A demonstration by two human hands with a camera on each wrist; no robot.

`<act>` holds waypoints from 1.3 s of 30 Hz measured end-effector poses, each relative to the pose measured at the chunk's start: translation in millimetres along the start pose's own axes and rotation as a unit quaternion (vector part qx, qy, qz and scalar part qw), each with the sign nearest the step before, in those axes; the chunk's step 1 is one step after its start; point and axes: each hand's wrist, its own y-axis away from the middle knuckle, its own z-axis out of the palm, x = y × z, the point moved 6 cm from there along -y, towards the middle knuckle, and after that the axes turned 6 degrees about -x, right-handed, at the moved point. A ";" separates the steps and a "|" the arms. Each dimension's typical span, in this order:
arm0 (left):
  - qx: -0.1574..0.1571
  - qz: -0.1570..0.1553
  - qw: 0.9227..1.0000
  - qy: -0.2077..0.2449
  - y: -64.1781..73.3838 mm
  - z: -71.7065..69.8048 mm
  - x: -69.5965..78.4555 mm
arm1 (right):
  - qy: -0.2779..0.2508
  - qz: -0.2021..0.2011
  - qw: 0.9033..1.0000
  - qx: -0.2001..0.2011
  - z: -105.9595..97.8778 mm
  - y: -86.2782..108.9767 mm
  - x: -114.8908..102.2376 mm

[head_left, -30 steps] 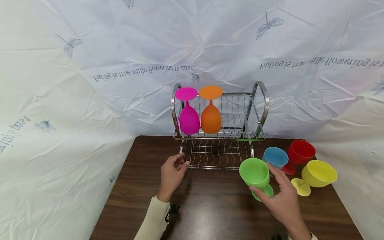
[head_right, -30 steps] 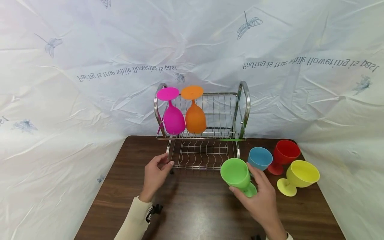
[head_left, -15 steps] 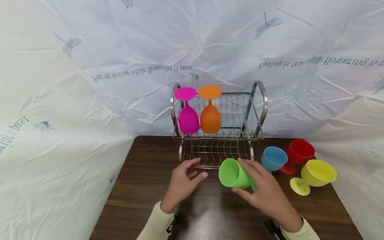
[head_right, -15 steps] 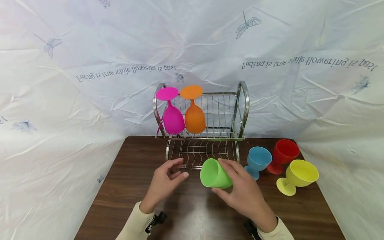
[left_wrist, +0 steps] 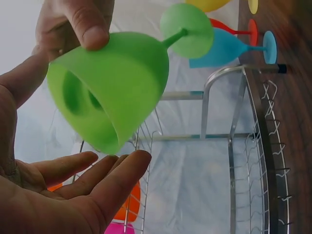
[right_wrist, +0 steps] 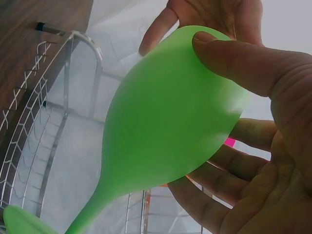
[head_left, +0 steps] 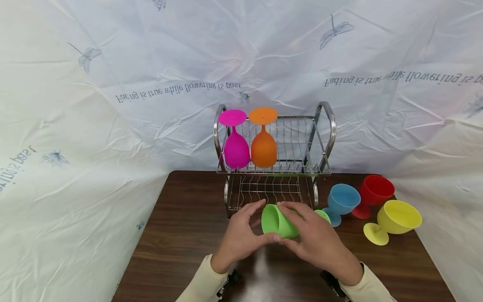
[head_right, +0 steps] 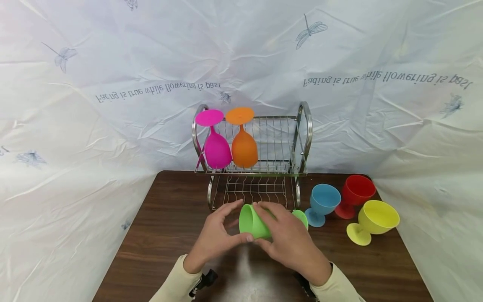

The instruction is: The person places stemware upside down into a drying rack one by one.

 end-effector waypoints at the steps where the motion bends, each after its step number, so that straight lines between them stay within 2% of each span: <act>1: -0.003 0.003 1.000 -0.005 0.2 1.0 0.3 | 0.003 -0.008 1.000 0.002 1.0 -0.7 -2.1; 6: -0.002 0.015 0.999 -0.033 1.8 2.4 2.6 | 0.012 -0.033 0.999 0.011 3.3 -2.3 -9.0; 10: -0.001 0.013 0.999 -0.042 2.2 2.6 2.6 | 0.017 -0.028 0.999 0.007 3.9 -2.4 -10.1; 15: -0.008 0.008 1.000 -0.007 3.0 3.2 2.7 | 0.017 -0.022 1.000 0.002 3.8 -2.2 -10.9; 21: -0.003 0.013 1.000 0.013 3.3 2.8 4.1 | 0.018 -0.016 1.000 -0.003 3.2 -1.2 -10.4; 26: 0.006 0.023 0.998 0.051 2.1 0.5 0.1 | -0.005 0.001 1.000 0.014 -1.1 4.9 -6.3; 29: 0.015 0.029 0.996 0.079 1.4 -2.2 -4.1 | -0.037 0.025 0.998 0.038 -5.5 12.8 -2.0; 33: 0.032 0.039 0.991 0.122 2.0 -7.0 -8.5 | -0.110 0.067 0.987 0.092 -10.9 23.9 2.3; 36: 0.043 0.048 0.986 0.156 2.6 -8.8 -11.7 | -0.163 0.107 0.970 0.142 -11.2 31.2 5.1; 39: 0.044 0.057 0.981 0.182 1.6 -8.2 -13.6 | -0.210 0.151 0.948 0.183 -7.7 37.4 9.6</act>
